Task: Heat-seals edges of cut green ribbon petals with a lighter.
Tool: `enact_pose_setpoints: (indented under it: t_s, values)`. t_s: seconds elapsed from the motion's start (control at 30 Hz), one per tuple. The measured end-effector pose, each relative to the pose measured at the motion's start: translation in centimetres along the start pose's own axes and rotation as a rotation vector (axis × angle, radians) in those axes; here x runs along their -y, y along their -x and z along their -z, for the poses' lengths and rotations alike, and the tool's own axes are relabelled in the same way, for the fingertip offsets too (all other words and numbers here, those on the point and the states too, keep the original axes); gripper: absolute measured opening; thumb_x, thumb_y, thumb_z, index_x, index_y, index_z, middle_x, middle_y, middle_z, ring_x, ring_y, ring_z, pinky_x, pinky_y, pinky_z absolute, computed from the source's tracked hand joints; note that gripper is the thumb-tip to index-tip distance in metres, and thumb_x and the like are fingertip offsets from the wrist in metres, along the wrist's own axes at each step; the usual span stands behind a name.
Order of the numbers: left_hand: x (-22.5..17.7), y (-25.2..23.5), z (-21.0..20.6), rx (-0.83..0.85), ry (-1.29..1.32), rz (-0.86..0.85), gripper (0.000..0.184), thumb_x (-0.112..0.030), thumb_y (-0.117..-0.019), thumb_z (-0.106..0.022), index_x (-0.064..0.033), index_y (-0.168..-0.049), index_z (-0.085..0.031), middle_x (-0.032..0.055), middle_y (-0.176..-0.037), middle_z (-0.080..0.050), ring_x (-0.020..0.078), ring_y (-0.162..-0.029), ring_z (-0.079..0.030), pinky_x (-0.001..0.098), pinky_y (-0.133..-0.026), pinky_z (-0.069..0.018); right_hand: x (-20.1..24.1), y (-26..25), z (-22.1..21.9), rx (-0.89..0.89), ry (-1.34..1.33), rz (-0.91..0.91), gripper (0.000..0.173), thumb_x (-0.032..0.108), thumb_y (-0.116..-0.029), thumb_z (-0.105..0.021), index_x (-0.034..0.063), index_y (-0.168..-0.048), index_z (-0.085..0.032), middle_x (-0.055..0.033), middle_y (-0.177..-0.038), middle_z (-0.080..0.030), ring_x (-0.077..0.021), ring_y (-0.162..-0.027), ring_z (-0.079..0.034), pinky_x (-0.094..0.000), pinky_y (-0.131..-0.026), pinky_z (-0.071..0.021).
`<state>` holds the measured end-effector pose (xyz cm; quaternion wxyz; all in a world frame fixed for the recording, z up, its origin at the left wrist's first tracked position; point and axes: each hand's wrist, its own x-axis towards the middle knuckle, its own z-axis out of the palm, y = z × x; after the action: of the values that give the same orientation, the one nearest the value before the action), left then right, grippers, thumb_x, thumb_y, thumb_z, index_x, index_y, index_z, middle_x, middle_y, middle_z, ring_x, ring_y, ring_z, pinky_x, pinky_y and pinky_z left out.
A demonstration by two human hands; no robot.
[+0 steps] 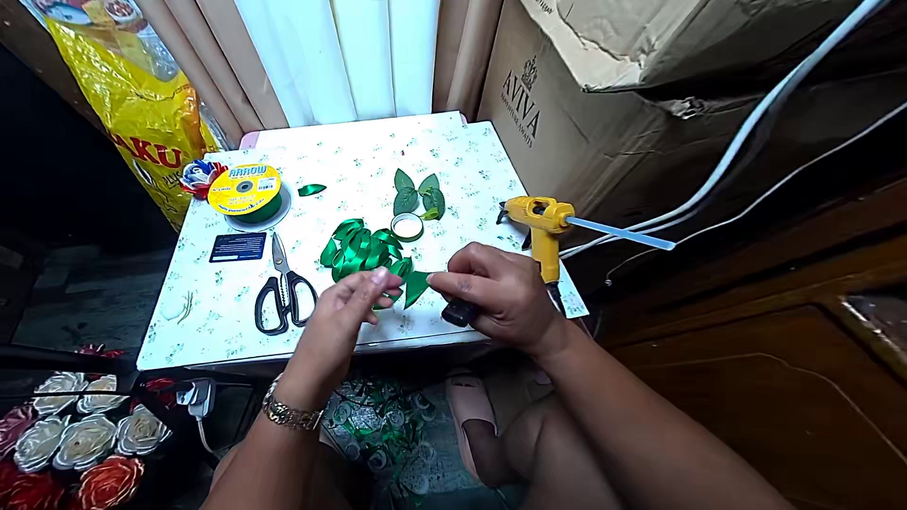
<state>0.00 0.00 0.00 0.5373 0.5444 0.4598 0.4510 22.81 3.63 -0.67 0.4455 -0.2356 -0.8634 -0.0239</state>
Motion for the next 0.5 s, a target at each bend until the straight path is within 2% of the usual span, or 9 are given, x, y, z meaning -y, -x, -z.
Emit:
enact_pose_setpoints:
  t_s: [0.07,0.13,0.17,0.2,0.27,0.33,0.37,0.43,0.5]
  values:
    - [0.1,-0.4,-1.0,0.021,0.072,0.078,0.021,-0.021,-0.1025,-0.054,-0.0109,-0.097,-0.072,-0.0020,-0.091,-0.070,0.0048,-0.080,-0.064,0.0209,-0.071,-0.0517,0.1,0.0,0.0,0.011,0.007,0.021,0.018,0.007,-0.0893,-0.062,0.0074,-0.095,-0.079,-0.0088,-0.079,-0.062,-0.0160,-0.066,-0.056,-0.0271,-0.054,-0.0439]
    - [0.3,-0.7,-1.9,-0.059,0.168,0.100,0.016,-0.006,-0.0997,-0.061,-0.0064,-0.089,-0.073,0.0009,-0.083,-0.068,0.0061,-0.071,-0.061,0.0197,-0.067,-0.0510,0.3,0.2,-0.1,-0.005,-0.036,-0.083,0.017,0.008,-0.0901,-0.064,0.0061,-0.098,-0.080,-0.0094,-0.083,-0.064,-0.0144,-0.068,-0.058,-0.0260,-0.056,-0.0464]
    - [0.5,-0.8,-2.2,-0.084,0.231,0.098,0.016,-0.003,-0.0991,-0.060,-0.0057,-0.089,-0.072,0.0018,-0.083,-0.068,0.0069,-0.072,-0.061,0.0206,-0.068,-0.0520,0.5,0.4,-0.1,-0.019,-0.103,-0.211,0.017,0.009,-0.0925,-0.066,0.0030,-0.102,-0.078,-0.0090,-0.087,-0.064,-0.0114,-0.070,-0.058,-0.0234,-0.059,-0.0486]
    - [0.8,-1.0,-2.4,-0.099,0.288,0.091,0.017,-0.003,-0.0991,-0.059,-0.0061,-0.090,-0.072,0.0021,-0.085,-0.068,0.0075,-0.073,-0.062,0.0216,-0.070,-0.0535,0.7,0.6,-0.1,-0.029,-0.206,-0.379,0.021,0.013,-0.0949,-0.066,0.0001,-0.109,-0.075,-0.0060,-0.091,-0.063,-0.0058,-0.071,-0.055,-0.0177,-0.060,-0.0465]
    - [1.0,-1.2,-3.0,-0.138,0.356,0.077,0.016,-0.002,-0.0987,-0.059,-0.0062,-0.090,-0.072,0.0028,-0.084,-0.068,0.0084,-0.074,-0.064,0.0228,-0.072,-0.0546,0.9,0.8,0.1,-0.038,-0.499,-0.740,0.031,0.020,-0.0955,-0.069,0.0042,-0.122,-0.067,0.0042,-0.089,-0.059,0.0024,-0.065,-0.049,-0.0118,-0.055,-0.0417]
    - [1.1,-1.4,-3.6,-0.168,0.392,0.076,0.015,0.002,-0.0975,-0.059,-0.0053,-0.089,-0.070,0.0039,-0.083,-0.068,0.0089,-0.073,-0.064,0.0229,-0.071,-0.0554,1.0,0.7,-0.2,-0.051,-0.756,-0.965,0.027,0.018,-0.0918,-0.073,0.0096,-0.117,-0.067,0.0071,-0.077,-0.057,0.0018,-0.054,-0.044,-0.0135,-0.049,-0.0386]
    - [1.2,-1.4,-3.9,-0.173,0.409,0.083,0.015,0.004,-0.0970,-0.059,-0.0048,-0.089,-0.068,0.0044,-0.082,-0.068,0.0090,-0.072,-0.064,0.0229,-0.070,-0.0556,1.2,0.6,-0.5,-0.062,-0.844,-1.018,0.021,0.015,-0.0902,-0.074,0.0106,-0.109,-0.067,0.0067,-0.074,-0.058,0.0016,-0.052,-0.043,-0.0137,-0.048,-0.0379]
    - [1.4,-1.6,-4.4,-0.171,0.439,0.092,0.014,0.007,-0.0957,-0.059,-0.0050,-0.089,-0.064,0.0052,-0.082,-0.068,0.0097,-0.071,-0.064,0.0235,-0.070,-0.0558,1.4,0.3,-0.9,-0.088,-0.879,-1.040,0.009,0.009,-0.0901,-0.075,0.0102,-0.094,-0.067,0.0060,-0.066,-0.056,0.0013,-0.049,-0.043,-0.0137,-0.047,-0.0371]
    - [1.4,-1.6,-4.5,-0.159,0.468,0.113,0.013,0.007,-0.0957,-0.059,-0.0048,-0.092,-0.062,0.0062,-0.084,-0.069,0.0106,-0.072,-0.066,0.0242,-0.071,-0.0569,1.3,0.3,-1.1,-0.077,-0.827,-1.019,0.007,0.008,-0.0925,-0.073,0.0090,-0.088,-0.067,0.0059,-0.061,-0.053,0.0006,-0.049,-0.043,-0.0146,-0.047,-0.0361]
